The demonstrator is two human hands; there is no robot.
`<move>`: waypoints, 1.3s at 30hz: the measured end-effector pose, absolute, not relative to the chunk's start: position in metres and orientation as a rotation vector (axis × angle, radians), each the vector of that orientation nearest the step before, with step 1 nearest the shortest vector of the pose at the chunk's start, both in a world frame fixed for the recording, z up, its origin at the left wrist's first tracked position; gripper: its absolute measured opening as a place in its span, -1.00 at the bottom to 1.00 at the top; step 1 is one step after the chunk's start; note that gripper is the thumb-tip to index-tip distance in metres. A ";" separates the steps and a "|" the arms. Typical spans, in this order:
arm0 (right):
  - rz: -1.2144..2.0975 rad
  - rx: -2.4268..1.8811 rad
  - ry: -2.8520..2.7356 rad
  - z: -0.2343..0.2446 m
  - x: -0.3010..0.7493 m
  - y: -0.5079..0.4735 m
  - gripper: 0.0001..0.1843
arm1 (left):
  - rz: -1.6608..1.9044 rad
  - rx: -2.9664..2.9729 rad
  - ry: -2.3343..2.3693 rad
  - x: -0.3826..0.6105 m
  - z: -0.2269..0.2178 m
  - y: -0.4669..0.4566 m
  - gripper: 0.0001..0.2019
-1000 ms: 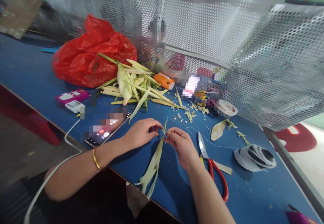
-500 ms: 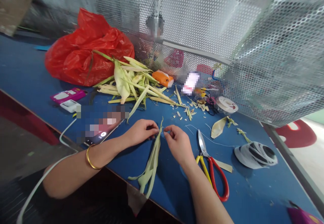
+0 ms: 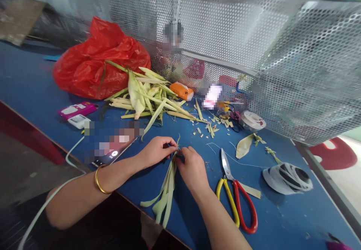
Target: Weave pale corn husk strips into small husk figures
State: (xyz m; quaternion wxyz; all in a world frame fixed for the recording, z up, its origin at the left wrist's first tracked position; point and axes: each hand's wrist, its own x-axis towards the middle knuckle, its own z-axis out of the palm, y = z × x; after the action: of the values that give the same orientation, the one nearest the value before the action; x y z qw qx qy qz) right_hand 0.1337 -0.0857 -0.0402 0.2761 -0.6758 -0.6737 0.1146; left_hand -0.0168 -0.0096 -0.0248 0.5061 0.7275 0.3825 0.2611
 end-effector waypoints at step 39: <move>0.994 -1.553 -1.031 -0.020 0.141 -0.084 -0.66 | 0.340 1.892 0.776 -0.009 -0.028 -0.005 -0.78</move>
State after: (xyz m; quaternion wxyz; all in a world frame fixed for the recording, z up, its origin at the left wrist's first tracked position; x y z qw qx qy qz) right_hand 0.1407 -0.0837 -0.0203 0.4923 -0.6400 -0.4247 0.4095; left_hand -0.0087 -0.0049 -0.0275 0.5091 0.7856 0.3220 0.1411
